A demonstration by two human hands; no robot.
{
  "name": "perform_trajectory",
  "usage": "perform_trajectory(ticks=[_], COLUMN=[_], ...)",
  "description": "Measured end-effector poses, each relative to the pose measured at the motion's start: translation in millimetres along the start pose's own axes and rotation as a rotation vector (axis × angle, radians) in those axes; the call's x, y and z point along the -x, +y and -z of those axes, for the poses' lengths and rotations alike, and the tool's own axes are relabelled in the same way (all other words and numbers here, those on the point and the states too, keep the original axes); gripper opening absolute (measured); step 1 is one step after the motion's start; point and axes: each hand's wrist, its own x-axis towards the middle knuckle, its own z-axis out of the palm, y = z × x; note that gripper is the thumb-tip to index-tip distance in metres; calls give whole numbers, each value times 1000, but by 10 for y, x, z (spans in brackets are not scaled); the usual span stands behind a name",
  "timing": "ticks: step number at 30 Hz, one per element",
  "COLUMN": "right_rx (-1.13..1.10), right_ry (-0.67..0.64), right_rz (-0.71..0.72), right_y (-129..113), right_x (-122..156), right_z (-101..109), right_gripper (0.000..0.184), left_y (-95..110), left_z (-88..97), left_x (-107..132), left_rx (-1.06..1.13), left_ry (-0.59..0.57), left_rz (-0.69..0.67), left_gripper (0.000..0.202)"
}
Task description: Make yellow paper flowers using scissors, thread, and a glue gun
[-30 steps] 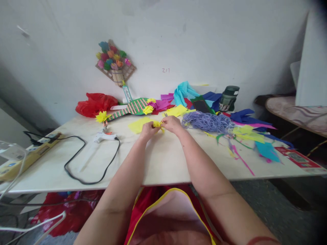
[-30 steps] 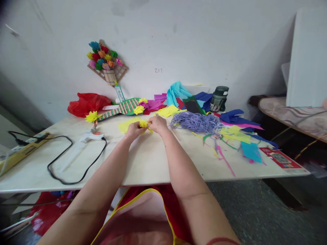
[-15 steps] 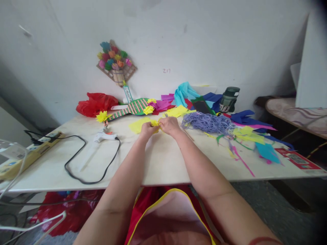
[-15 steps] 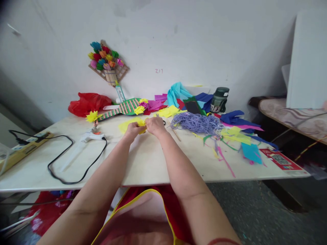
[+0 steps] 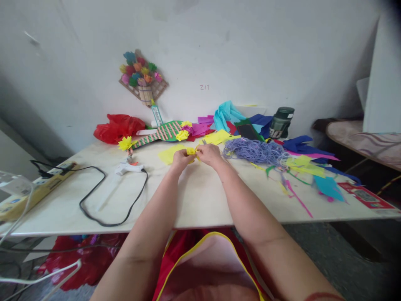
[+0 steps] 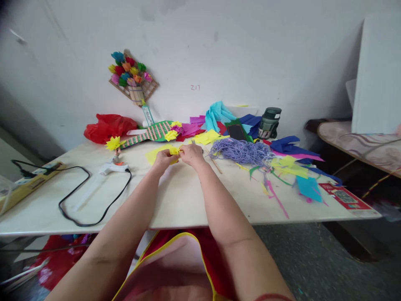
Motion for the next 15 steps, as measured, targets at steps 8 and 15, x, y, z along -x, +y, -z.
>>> perform_trajectory(ticks=[8,15], right_rx=[-211,-358], right_ry=[-65,-53], right_rz=[-153,-177], right_y=[-17,-19], right_x=[-42,-51], right_z=[16,-11], right_gripper=[24,22], left_y=[-119,-102], left_z=[2,-26], left_x=[-97,-80], left_rx=[-178,-138], left_ry=[98,106], left_rz=[-101,-116], left_gripper=[22,25])
